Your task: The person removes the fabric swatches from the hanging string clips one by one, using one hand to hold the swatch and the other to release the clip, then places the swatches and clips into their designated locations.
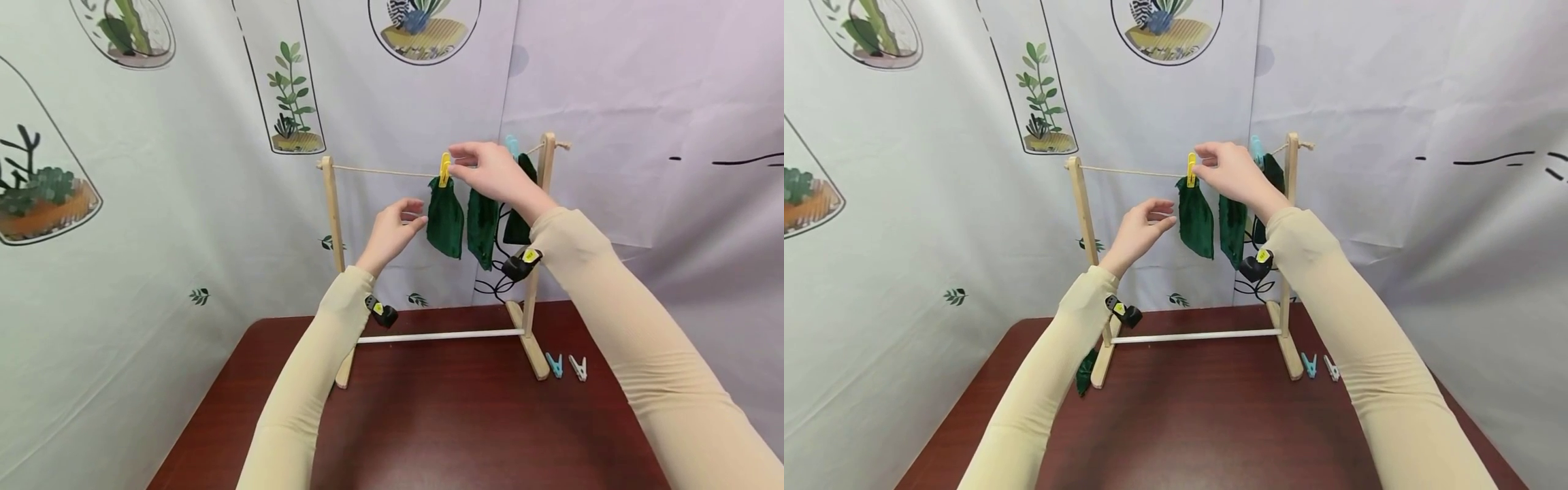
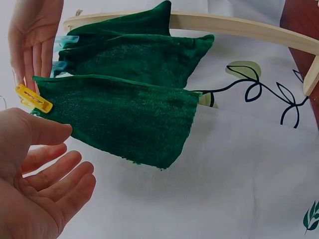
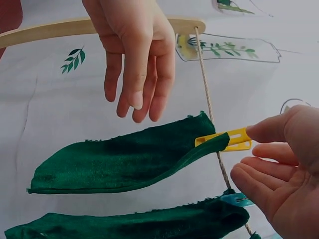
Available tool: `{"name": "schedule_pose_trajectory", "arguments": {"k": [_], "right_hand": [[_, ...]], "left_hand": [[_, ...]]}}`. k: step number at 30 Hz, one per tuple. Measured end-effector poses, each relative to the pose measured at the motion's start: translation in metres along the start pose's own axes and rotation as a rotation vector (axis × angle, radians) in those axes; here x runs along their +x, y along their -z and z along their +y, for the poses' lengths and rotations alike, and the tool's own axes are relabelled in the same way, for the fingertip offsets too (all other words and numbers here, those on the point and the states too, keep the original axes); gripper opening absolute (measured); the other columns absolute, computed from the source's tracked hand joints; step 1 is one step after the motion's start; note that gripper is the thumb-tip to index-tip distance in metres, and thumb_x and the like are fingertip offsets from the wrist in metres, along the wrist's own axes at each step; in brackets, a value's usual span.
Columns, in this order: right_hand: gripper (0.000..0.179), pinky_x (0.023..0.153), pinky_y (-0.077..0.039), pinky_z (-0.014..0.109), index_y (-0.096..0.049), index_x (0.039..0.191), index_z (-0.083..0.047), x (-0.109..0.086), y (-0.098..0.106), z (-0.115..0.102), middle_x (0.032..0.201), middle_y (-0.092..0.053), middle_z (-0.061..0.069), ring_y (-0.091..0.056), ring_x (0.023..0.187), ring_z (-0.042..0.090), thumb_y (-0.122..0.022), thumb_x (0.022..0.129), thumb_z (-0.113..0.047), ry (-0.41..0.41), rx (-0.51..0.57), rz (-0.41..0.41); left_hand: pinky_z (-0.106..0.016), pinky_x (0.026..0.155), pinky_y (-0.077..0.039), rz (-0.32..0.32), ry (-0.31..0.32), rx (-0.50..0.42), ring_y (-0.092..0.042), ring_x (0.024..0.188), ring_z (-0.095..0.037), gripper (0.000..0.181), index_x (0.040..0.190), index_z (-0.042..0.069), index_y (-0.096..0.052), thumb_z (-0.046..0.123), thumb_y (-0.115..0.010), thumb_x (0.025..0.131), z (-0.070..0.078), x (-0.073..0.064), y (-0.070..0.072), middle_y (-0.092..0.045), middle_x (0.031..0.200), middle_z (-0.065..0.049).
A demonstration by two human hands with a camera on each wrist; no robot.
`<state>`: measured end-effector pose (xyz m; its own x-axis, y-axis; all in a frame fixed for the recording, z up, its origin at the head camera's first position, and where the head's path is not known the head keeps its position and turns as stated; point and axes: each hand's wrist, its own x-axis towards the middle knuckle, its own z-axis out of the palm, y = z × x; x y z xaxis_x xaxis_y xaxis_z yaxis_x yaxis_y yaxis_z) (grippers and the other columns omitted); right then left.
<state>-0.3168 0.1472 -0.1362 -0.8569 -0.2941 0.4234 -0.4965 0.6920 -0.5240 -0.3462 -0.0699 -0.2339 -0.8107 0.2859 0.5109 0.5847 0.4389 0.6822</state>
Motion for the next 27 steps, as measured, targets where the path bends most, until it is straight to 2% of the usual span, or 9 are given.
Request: {"name": "schedule_pose_trajectory", "arguments": {"k": [11,16,23,27], "right_hand": [[0.054,0.107,-0.043,0.048,-0.042,0.153,-0.005,0.002,0.003,-0.002,0.149,-0.050,0.016,-0.048,0.137,0.030,-0.053,0.106,-0.029,-0.004,0.003,-0.041],[0.053,0.107,-0.043,0.048,-0.042,0.153,-0.003,0.004,0.004,-0.006,0.149,-0.050,0.018,-0.047,0.138,0.031,-0.052,0.106,-0.027,0.008,-0.010,-0.050],[0.052,0.108,-0.042,0.048,-0.043,0.152,-0.003,0.006,0.002,-0.009,0.150,-0.049,0.017,-0.046,0.138,0.031,-0.051,0.107,-0.027,0.009,-0.012,-0.062],[0.052,0.108,-0.042,0.047,-0.042,0.153,-0.004,0.007,0.002,-0.011,0.151,-0.048,0.016,-0.045,0.139,0.031,-0.050,0.107,-0.028,0.028,-0.010,-0.070]], "left_hand": [[-0.035,0.093,-0.054,-0.019,0.021,0.046,-0.063,0.115,-0.023,0.037,0.134,0.007,-0.061,0.023,-0.065,0.101,0.007,0.009,-0.008,-0.065,0.128,-0.009],[-0.036,0.092,-0.054,-0.014,0.008,0.048,-0.063,0.115,-0.023,0.037,0.134,0.006,-0.061,0.023,-0.064,0.101,0.011,0.014,-0.012,-0.065,0.128,-0.010],[-0.036,0.091,-0.054,-0.046,0.012,0.058,-0.062,0.116,-0.025,0.036,0.131,0.004,-0.061,0.026,-0.061,0.103,0.011,0.015,-0.018,-0.065,0.125,-0.011],[-0.037,0.090,-0.055,-0.016,-0.017,0.050,-0.064,0.113,-0.026,0.030,0.124,0.003,-0.064,0.023,-0.059,0.103,0.010,0.016,-0.020,-0.066,0.122,-0.013]]}}
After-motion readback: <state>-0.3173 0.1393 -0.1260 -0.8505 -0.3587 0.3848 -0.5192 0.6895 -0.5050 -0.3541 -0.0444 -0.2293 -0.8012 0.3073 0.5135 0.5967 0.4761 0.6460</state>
